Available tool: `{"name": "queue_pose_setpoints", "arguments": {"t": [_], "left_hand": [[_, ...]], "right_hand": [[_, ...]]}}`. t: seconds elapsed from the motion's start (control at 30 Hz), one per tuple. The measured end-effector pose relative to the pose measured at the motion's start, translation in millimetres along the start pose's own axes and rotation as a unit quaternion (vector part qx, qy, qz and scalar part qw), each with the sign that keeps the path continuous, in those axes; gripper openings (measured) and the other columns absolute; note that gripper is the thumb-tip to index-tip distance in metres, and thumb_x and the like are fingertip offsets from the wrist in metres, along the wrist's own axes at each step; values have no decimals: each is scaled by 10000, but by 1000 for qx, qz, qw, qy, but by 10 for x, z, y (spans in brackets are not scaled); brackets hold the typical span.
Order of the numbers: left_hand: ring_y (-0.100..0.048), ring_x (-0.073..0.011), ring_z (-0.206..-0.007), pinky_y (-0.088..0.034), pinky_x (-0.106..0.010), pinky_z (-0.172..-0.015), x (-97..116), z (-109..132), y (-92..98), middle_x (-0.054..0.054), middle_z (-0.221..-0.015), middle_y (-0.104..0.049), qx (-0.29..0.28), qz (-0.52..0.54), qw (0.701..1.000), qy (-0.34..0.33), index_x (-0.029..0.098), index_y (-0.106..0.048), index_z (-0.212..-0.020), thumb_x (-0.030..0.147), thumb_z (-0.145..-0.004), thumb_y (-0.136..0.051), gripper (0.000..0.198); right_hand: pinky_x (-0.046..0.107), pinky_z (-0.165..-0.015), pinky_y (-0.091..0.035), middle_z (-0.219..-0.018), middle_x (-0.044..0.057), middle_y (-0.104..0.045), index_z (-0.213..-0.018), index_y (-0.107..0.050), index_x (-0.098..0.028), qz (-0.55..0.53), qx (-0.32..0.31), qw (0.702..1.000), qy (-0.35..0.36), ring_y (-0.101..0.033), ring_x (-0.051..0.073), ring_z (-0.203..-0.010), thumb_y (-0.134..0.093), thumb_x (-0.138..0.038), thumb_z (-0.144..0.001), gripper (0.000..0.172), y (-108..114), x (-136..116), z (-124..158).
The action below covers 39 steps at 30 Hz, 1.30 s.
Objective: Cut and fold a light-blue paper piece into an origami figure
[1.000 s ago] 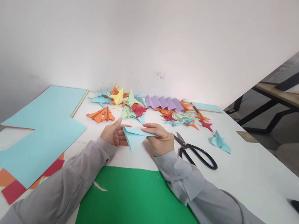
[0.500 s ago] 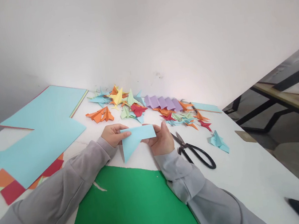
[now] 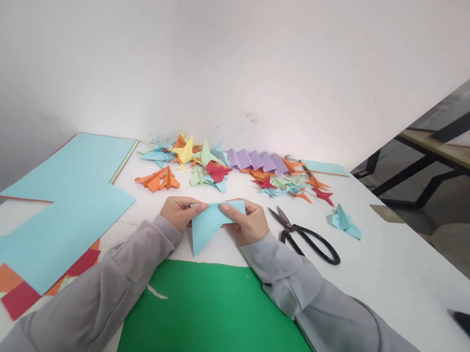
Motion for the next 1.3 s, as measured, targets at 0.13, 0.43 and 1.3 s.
{"name": "queue_pose_setpoints", "arguments": {"t": [0.13,0.43,1.3], "left_hand": [[-512,-110,-395,-368,-218,-366,-51,-5,10,-3,-460,-598,-33,38,998,31,119,-658,-597,324,-430,-774,288],[-262,-33,-349,-145,-204,-368,13,-14,-107,51,-329,-402,-113,-204,968,-92,96,-682,-581,333,-540,-699,242],[-217,-26,-277,-97,-216,-329,-53,2,-101,75,-301,-283,-95,-63,993,27,167,-374,-385,537,-572,-637,491]], "right_hand": [[312,-372,-479,-499,47,-634,-615,-671,-145,-52,-82,991,-90,-564,171,-410,-528,-611,-644,489,-56,88,-60],[184,-327,-289,-388,-28,-560,-554,-658,-135,132,-212,957,-150,-426,61,-323,-779,-340,-479,250,-178,134,9],[189,-336,-309,-412,-18,-594,-525,-637,-137,161,-177,963,-122,-465,75,-341,-798,-287,-429,239,-159,155,-2]]}}
Point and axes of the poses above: each hand's wrist, its own z-axis away from the middle knuckle, its own y-axis out of the back of the hand, x = y × z, the point moved 8 cm from there along -z, towards the middle knuckle
